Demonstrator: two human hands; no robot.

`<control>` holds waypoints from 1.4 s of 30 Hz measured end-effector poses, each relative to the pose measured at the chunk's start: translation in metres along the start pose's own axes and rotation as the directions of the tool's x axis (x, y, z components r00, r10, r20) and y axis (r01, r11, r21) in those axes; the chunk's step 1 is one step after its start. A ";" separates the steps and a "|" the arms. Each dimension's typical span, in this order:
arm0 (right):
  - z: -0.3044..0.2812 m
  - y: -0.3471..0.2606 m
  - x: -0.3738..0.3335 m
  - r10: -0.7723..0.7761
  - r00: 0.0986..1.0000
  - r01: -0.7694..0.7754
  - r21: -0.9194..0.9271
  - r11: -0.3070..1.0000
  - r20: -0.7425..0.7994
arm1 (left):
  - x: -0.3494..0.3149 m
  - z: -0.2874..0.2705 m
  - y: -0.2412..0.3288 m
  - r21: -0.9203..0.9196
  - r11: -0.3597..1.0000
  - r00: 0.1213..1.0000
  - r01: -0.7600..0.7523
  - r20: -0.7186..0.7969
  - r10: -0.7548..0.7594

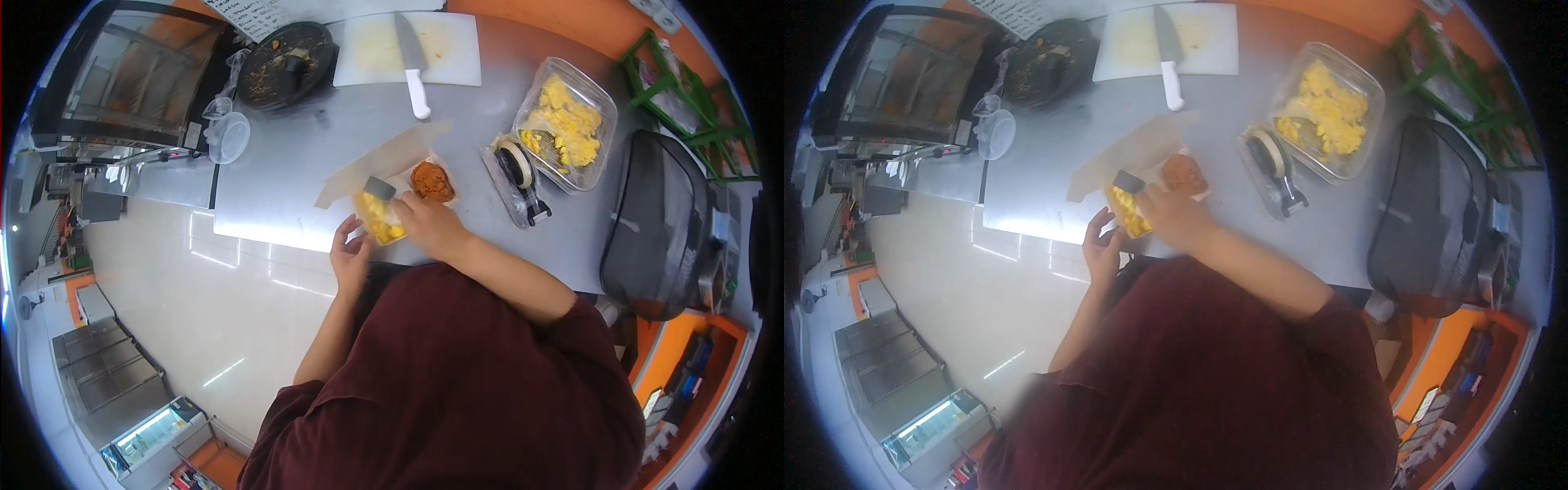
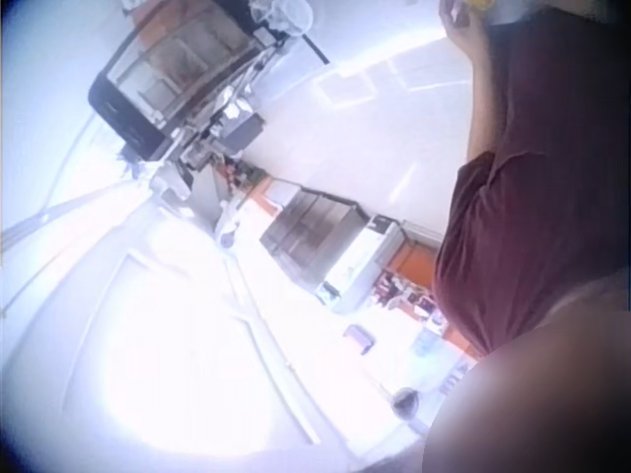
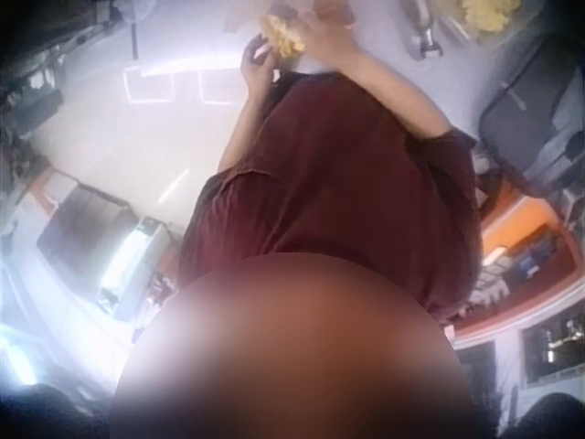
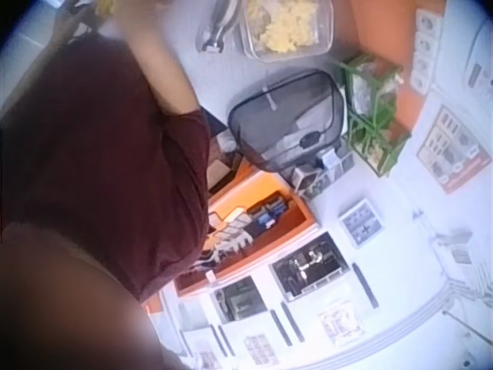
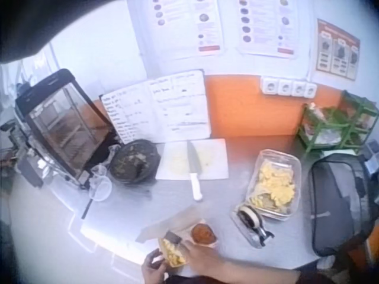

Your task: The person assembles a food order by placing a bun and fried chicken into a paper tray, adding scrambled eggs, and including a sauce packet. They then write on a receipt, close the tray, and place it into a plastic bag.

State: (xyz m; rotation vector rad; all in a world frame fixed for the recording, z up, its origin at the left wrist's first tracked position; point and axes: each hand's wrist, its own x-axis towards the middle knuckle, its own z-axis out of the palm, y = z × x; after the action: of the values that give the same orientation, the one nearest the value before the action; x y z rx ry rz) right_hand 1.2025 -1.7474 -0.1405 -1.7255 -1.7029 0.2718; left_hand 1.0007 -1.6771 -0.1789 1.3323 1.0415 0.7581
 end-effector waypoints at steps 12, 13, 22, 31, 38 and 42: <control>0.016 -0.005 0.001 0.101 0.995 -0.097 0.160 0.982 -0.017 | -0.001 0.001 0.001 0.057 0.998 1.000 -0.012 0.008 0.011; 0.016 -0.007 0.001 0.096 0.995 -0.095 0.146 0.985 0.003 | 0.000 0.000 0.002 0.063 0.998 1.000 -0.013 0.014 0.012; -0.090 0.060 -0.054 0.710 0.592 -0.337 0.684 0.647 -0.381 | 0.001 -0.004 0.001 -0.025 1.000 0.999 -0.018 -0.029 0.018; -0.152 0.163 -0.127 0.384 0.785 -0.565 -0.308 0.765 -0.487 | 0.016 -0.003 0.001 -0.006 0.998 0.998 -0.061 0.032 0.061; -0.163 0.151 -0.126 0.324 0.843 -0.499 -0.396 0.771 -0.429 | 0.013 -0.005 0.007 0.051 0.993 0.989 -0.104 0.111 0.097; -0.163 0.187 -0.127 0.284 0.857 -0.488 -0.498 0.717 -0.430 | 0.005 -0.008 0.003 0.046 0.995 0.992 -0.087 0.094 0.082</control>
State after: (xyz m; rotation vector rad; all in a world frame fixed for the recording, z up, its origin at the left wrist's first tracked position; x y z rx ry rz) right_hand 1.4330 -1.9014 -0.1705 -2.4379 -1.2174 -0.4045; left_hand 0.9952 -1.6692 -0.1765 1.4481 0.9407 0.7309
